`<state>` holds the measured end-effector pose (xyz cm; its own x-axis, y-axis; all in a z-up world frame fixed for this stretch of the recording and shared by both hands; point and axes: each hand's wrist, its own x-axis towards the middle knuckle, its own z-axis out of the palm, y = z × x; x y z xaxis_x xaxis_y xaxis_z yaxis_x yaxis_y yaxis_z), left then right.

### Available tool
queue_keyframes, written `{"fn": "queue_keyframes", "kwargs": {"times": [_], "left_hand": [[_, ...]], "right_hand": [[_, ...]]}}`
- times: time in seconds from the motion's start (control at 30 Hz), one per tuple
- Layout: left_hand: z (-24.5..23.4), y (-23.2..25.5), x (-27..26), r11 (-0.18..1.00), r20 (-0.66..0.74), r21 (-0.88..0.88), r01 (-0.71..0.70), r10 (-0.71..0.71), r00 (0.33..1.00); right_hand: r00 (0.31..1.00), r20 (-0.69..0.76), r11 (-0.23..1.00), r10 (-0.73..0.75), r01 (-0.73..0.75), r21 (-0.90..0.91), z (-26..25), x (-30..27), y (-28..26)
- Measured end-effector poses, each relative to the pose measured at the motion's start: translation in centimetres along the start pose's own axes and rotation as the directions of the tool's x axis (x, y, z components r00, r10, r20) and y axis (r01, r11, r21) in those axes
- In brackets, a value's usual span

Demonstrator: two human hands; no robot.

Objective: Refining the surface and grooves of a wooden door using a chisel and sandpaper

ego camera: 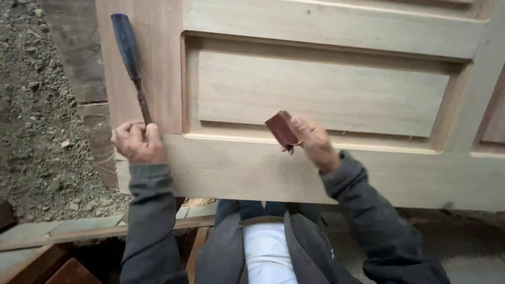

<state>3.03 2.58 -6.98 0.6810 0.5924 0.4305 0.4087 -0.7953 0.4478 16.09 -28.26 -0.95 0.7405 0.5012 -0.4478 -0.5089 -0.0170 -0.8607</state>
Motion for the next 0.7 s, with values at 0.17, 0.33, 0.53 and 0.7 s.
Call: {"fn": "queue_keyframes", "kwargs": {"times": [0.17, 0.33, 0.53, 0.7], "left_hand": [[0.1, 2.5, 0.6, 1.000, -0.073, 0.003, -0.026, 0.026, 0.997], [0.1, 2.6, 1.0, 0.995, -0.065, 0.093, -0.029, 0.035, 0.997], [0.1, 2.6, 0.9, 0.981, -0.118, 0.172, -0.092, 0.114, 0.986], [0.7, 2.1, 0.8, 0.994, -0.139, 0.080, -0.072, 0.083, 0.987]], "right_hand": [[0.950, 0.244, 0.709, -0.193, 0.307, -0.634, -3.0, 1.1, -0.7], [0.766, 0.636, -0.173, -0.093, 0.617, -0.768, -9.8, -1.0, 0.2], [0.710, 0.688, -0.347, -0.150, 0.613, -0.710, -14.3, -2.6, -0.7], [0.466, 0.821, -0.461, -0.330, 0.679, -0.571, -11.3, 0.8, 1.8]]}}
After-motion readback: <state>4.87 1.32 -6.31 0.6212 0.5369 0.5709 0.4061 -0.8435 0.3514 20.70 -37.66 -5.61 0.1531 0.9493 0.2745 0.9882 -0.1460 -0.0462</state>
